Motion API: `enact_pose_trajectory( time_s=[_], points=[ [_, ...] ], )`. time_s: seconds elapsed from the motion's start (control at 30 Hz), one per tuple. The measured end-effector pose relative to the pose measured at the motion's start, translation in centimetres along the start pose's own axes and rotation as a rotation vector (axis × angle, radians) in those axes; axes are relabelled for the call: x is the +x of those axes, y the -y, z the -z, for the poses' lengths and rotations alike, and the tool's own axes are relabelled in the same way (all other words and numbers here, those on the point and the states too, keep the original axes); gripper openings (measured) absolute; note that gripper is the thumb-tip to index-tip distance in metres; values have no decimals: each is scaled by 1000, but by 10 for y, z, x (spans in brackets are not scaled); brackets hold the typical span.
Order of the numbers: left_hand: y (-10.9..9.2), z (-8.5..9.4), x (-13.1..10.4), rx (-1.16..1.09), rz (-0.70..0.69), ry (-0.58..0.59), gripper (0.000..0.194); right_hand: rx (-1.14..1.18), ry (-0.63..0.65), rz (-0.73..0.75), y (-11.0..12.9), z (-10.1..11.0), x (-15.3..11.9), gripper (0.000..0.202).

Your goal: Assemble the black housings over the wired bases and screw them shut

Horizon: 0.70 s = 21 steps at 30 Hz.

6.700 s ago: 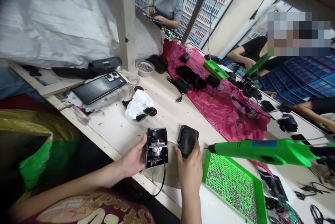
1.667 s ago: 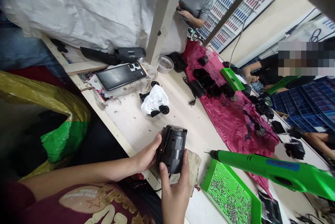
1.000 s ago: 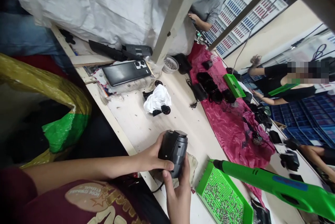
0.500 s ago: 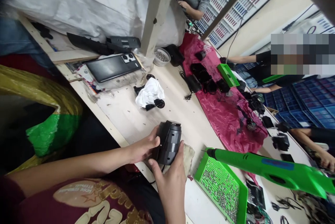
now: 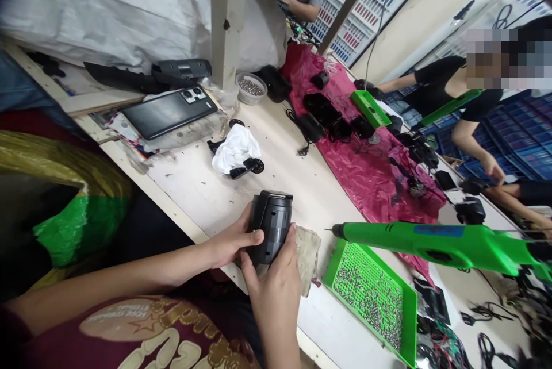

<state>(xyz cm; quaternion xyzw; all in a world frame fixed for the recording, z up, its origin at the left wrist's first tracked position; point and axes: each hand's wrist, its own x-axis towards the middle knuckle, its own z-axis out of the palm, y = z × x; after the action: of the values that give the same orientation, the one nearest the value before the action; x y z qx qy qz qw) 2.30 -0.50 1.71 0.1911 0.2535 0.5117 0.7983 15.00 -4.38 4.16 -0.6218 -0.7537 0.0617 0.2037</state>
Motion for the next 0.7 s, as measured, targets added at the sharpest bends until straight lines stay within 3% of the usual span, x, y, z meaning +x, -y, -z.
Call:
enact_pose_trajectory(
  time_s=[0.2,0.4,0.53,0.7],
  points=[
    [-1,-3,1,176,-29,-47,80,-16,-37,74,-3,-2,-4,85],
    [-1,-8,3,334,-81,-75,86,136,28,-70,-12,-3,-6,92],
    [-3,-13,0,365,-70,-133,86,437,137,-174,-22,5,-8,83],
    [-2,-7,-3,330,-101,-84,97,934,179,-541,-38,2,-13,58]
  ],
)
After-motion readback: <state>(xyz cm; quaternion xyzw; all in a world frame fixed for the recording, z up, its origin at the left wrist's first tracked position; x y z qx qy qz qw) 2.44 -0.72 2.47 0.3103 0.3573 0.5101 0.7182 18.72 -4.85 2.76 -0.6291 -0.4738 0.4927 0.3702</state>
